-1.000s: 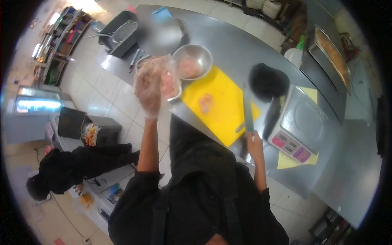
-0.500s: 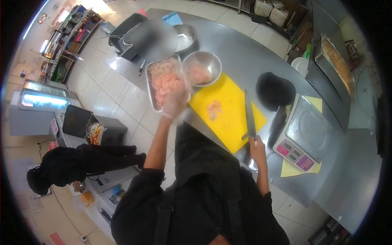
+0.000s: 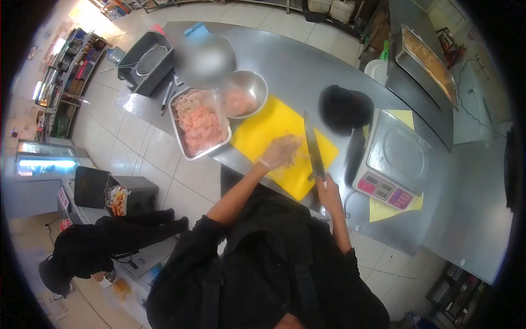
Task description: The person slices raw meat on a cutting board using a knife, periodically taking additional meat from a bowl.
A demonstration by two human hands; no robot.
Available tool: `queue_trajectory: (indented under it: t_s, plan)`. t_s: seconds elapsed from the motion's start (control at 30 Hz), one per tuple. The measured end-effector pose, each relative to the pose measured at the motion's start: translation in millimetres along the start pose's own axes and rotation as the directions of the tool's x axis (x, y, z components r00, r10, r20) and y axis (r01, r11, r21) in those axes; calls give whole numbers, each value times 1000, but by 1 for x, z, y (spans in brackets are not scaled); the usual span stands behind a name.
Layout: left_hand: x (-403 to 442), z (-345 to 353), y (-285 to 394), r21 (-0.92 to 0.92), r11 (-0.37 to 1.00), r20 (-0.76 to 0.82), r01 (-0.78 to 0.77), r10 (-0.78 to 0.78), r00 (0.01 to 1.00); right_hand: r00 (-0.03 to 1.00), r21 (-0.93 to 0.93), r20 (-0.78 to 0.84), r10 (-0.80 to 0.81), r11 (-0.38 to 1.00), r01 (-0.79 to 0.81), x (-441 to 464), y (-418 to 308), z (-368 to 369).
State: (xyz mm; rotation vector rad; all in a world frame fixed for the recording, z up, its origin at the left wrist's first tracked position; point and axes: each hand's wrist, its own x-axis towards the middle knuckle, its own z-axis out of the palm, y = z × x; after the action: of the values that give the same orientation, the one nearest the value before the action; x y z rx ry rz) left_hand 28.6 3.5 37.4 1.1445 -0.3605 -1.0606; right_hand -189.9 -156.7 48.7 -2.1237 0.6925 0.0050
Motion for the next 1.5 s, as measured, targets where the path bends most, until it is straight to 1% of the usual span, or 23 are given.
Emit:
queue_trajectory:
  t_s: [0.03,0.07,0.1,0.2,0.3,0.33,0.37,0.43,0.5,0.53,0.6,0.63,0.7,0.73,0.8,0.83,0.9,1.0,1.1,1.17,1.3,1.4,1.5]
  plan:
    - [1,9,6,-6,1000,9,6,-6,1000,999,-5,-37,-40,999,40,0,-7,-4]
    - [4,15,15,203,976,32,81,-90,995,995,42,50,82,996,-84,1,-14,-11]
    - [6,19,18,406,903,35,143,-172,984,995,39,45,88,995,-90,1,-15,-11]
    - [14,13,-6,540,823,59,178,-248,967,988,109,41,146,983,-150,2,-19,-14]
    - [5,18,0,587,790,-4,176,-215,977,995,5,48,85,996,-86,1,-27,-17]
    - [6,10,-14,584,791,-5,180,-218,976,988,-131,113,108,987,-93,3,-27,-16]
    - [7,-1,-29,809,486,221,-331,270,937,976,-264,172,137,960,-88,4,-28,-15]
    - [5,-20,-43,778,-79,555,-624,551,622,970,-293,175,166,950,-110,4,-34,-18]
    - [-5,-43,-45,914,-182,392,-362,180,902,965,-321,177,195,938,-131,8,-36,-19]
    - [-15,-48,-33,914,-181,393,-363,176,903,965,-324,167,204,936,-141,10,-35,-20]
    - [-35,-50,-1,881,459,93,-115,72,993,964,-326,158,216,932,-155,13,-34,-20]
    - [-40,-56,-2,880,460,93,-114,69,993,963,-337,154,223,927,-161,14,-36,-19]
    - [-48,-57,2,984,168,-76,56,112,991,961,-347,151,229,923,-166,14,-40,-14]
    - [-49,-54,6,984,169,-77,57,113,991,966,-347,105,237,919,-187,13,-43,-12]
    - [-52,-47,11,977,-123,-162,175,110,981,967,-348,59,246,913,-211,12,-41,-9]
    - [-53,-45,9,977,-122,-161,173,108,981,969,-318,4,248,919,-234,12,-34,-6]
    - [-54,-38,11,990,50,-137,129,462,876,966,-287,-54,254,922,-259,12,-35,-7]
    - [-42,-11,13,995,90,-21,-39,582,813,966,-235,0,259,939,-252,4,-51,-10]
    - [-30,9,12,977,159,65,-141,406,911,977,-281,100,188,947,-154,-4,-62,-4]
    - [-12,-10,-41,989,96,60,-115,449,892,968,-331,170,185,936,-121,-8,-55,6]
    - [-8,-5,-64,995,-95,23,43,594,804,952,-360,218,217,924,-128,-17,-53,3]
    - [-8,-1,-62,991,-127,58,42,692,720,936,-361,246,253,920,-153,-28,-53,-7]
    - [-12,9,-52,988,-136,23,71,590,807,949,-335,234,210,934,-124,-22,-41,3]
